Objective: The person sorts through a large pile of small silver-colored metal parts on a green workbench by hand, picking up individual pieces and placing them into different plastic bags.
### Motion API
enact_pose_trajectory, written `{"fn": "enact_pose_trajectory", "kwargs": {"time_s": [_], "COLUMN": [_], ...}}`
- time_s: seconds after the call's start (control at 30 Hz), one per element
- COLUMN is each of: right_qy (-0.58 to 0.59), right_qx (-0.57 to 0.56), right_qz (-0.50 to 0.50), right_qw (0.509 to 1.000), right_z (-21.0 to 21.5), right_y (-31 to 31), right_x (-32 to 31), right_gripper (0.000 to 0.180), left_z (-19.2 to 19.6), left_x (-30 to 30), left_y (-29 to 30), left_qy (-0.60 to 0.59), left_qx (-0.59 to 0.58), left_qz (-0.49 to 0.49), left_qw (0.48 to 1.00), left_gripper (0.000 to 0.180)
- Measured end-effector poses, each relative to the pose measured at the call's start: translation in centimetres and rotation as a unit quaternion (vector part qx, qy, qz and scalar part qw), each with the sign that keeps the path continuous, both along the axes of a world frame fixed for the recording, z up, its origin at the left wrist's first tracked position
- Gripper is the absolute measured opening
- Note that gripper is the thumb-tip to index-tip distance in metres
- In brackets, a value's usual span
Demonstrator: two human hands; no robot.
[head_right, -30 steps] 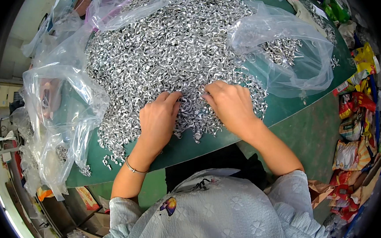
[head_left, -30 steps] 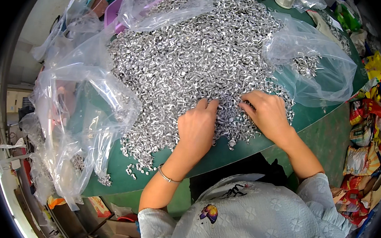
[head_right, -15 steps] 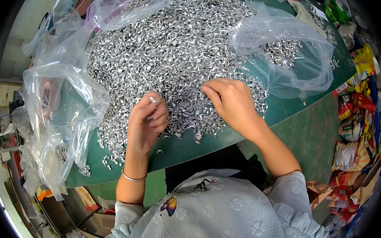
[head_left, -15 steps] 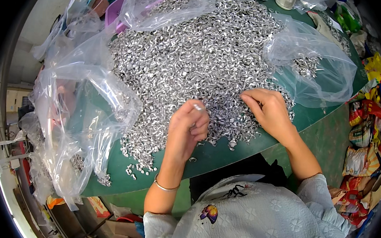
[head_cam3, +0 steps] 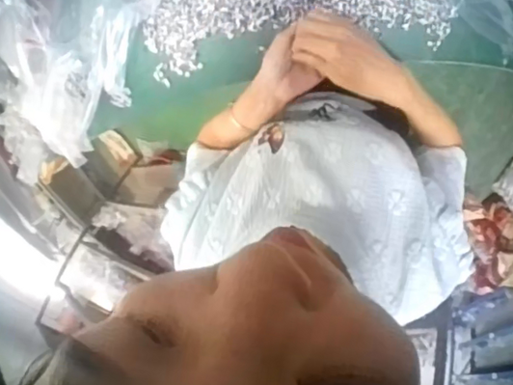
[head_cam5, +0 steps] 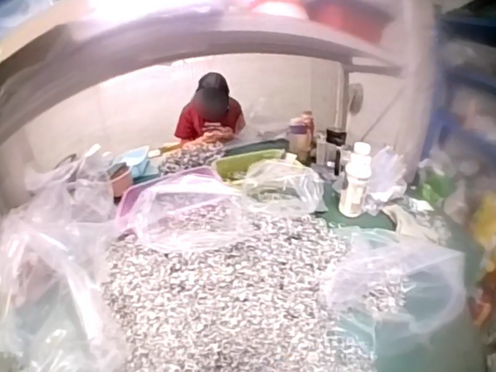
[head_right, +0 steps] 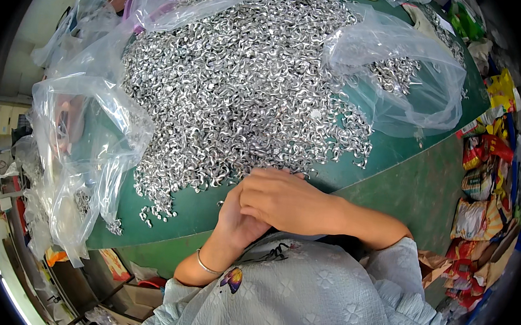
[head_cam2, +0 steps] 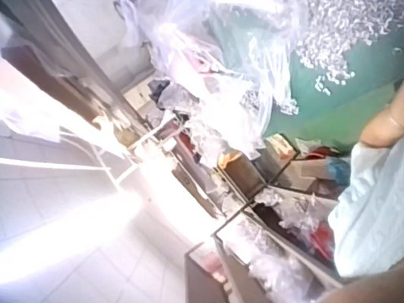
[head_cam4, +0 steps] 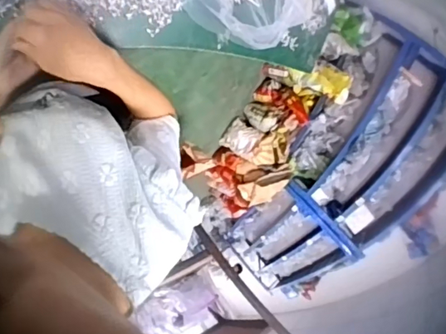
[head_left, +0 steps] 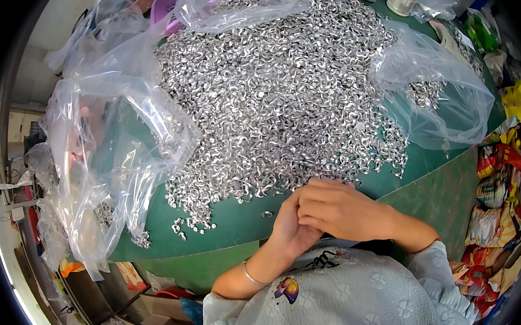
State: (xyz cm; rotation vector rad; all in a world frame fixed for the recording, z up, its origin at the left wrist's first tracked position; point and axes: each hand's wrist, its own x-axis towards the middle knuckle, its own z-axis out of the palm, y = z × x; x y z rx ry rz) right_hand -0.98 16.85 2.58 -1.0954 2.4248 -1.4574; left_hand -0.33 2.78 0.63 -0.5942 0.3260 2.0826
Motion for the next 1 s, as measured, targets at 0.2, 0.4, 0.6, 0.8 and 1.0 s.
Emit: {"fn": "enact_pose_trajectory", "kwargs": {"time_s": [0.2, 0.4, 0.6, 0.8, 1.0], "right_qy": [-0.090, 0.104, 0.079, -0.003, -0.456], "right_qx": [-0.066, 0.177, 0.204, 0.067, -0.322], "right_qz": [-0.043, -0.220, -0.205, -0.307, -0.213], "right_qw": [0.993, 0.954, 0.954, 0.949, 0.802], "right_z": [1.8, -1.3, -1.3, -0.6, -1.0], "right_y": [1.8, 0.5, 0.7, 2.2, 3.1], "right_x": [-1.3, -3.3, -3.7, -3.6, -3.1], "right_gripper": [0.013, 0.014, 0.010, 0.011, 0.010], "left_z": [-2.0, -0.4, -0.1, -1.5, -1.7], "left_x": [1.0, 1.3, 0.8, -0.4, -1.9], "left_y": [-1.0, -1.4, -3.0, -3.7, -2.8], "left_qy": [-0.026, 0.107, 0.307, 0.459, 0.661], "left_qx": [0.005, -0.101, -0.396, -0.557, -0.621], "left_qz": [0.019, 0.017, 0.104, 0.080, 0.046], "left_qw": [0.999, 0.989, 0.859, 0.688, 0.418], "left_gripper": [0.024, 0.026, 0.023, 0.013, 0.015]}}
